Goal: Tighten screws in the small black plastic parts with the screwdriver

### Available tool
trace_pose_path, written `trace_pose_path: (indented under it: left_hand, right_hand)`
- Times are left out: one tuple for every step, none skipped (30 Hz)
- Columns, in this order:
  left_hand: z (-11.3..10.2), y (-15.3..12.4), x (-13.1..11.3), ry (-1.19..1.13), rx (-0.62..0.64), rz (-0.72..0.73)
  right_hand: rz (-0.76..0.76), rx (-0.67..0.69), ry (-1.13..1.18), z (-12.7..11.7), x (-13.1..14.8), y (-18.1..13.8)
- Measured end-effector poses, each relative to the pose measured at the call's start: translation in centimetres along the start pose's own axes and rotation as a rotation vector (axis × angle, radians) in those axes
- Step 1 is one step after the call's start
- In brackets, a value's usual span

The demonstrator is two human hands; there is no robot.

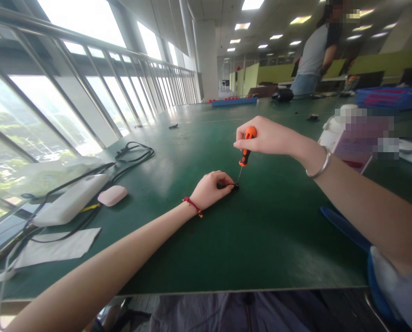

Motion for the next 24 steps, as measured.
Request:
trace_pose_path:
  left_hand:
    - [0.0,0.0,0.0,0.0,0.0,0.0]
    - [0.0,0.0,0.0,0.0,-0.001,-0.002]
    - [0.0,0.0,0.0,0.0,-0.002,-0.004]
    - [0.0,0.0,0.0,0.0,-0.002,-0.005]
    - [0.0,0.0,0.0,-0.001,-0.002,-0.006]
    - [0.0,0.0,0.0,-0.003,-0.003,-0.006]
    - [0.0,0.0,0.0,-0.005,-0.004,-0.004]
    - [0.0,0.0,0.0,-0.007,-0.005,-0.002]
    - [0.0,0.0,0.0,-0.009,-0.007,-0.001]
    - [0.0,0.0,0.0,-0.01,-0.01,-0.001]
    - [0.0,0.0,0.0,-0.011,-0.012,-0.003]
    - [0.0,0.0,0.0,-0.012,-0.013,-0.005]
    - [0.0,0.0,0.0,-0.013,-0.014,-0.008]
    - [0.0,0.0,0.0,-0.015,-0.013,-0.011]
    - [0.0,0.0,0.0,-0.019,-0.013,-0.013]
    - [-0.1,0.0,0.0,-0.023,-0.01,-0.015]
    - [-0.1,0.0,0.0,-0.028,-0.009,-0.016]
    - [-0.1,0.0,0.0,-0.034,-0.008,-0.016]
    - [-0.1,0.0,0.0,-0.04,-0.009,-0.016]
    - [-0.2,0.0,-0.1,-0.047,-0.01,-0.016]
    - [-0.2,0.0,-0.1,-0.052,-0.012,-0.016]
    - [-0.2,0.0,-0.1,-0.056,-0.014,-0.017]
    - [-0.2,0.0,-0.1,-0.059,-0.015,-0.019]
    - [-0.2,0.0,-0.1,-0.062,-0.015,-0.022]
  right_hand:
    - [-0.004,-0.007,-0.004,0.0,0.0,0.0]
    - [-0.009,-0.014,-0.006,-0.1,0.0,0.1]
    - [-0.016,-0.018,-0.005,-0.1,-0.1,0.1]
    - [-0.024,-0.022,-0.002,-0.3,-0.1,0.1]
    - [-0.033,-0.023,0.001,-0.4,0.0,0.0]
    - [-0.042,-0.018,0.002,-0.5,0.0,0.0]
    - [-0.046,-0.007,0.002,-0.6,0.1,-0.1]
    - [-0.043,0.005,-0.003,-0.8,0.2,-0.2]
    - [-0.034,0.012,-0.011,-0.9,0.3,-0.3]
    - [-0.02,0.015,-0.019,-1.1,0.3,-0.4]
    - [-0.008,0.015,-0.027,-1.3,0.4,-0.5]
    - [-0.001,0.013,-0.031,-1.4,0.4,-0.6]
    - [0.001,0.011,-0.033,-1.5,0.5,-0.7]
    - [-0.003,0.007,-0.031,-1.6,0.5,-0.8]
    - [-0.009,0.002,-0.027,-1.7,0.6,-0.8]
    - [-0.017,-0.004,-0.027,-1.7,0.6,-0.8]
    - [-0.027,-0.009,-0.032,-1.7,0.6,-0.8]
    - [-0.035,-0.011,-0.045,-1.7,0.6,-0.8]
    - [-0.04,-0.007,-0.062,-1.6,0.5,-0.8]
    - [-0.041,0.001,-0.08,-1.6,0.5,-0.8]
    - [-0.037,0.01,-0.092,-1.5,0.5,-0.8]
    - [-0.032,0.014,-0.097,-1.4,0.4,-0.9]
    - [-0.029,0.012,-0.102,-1.4,0.4,-0.9]
    - [-0.031,0.004,-0.109,-1.5,0.5,-0.9]
Point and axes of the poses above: each hand's wrist, its own y-axis towards the middle knuckle, its own z-axis out of the palm, x = y × z, the point moved 5 cm from there along y, towards the middle knuckle, and after that the axes turned 6 degrees about y, right-handed, at the moved point
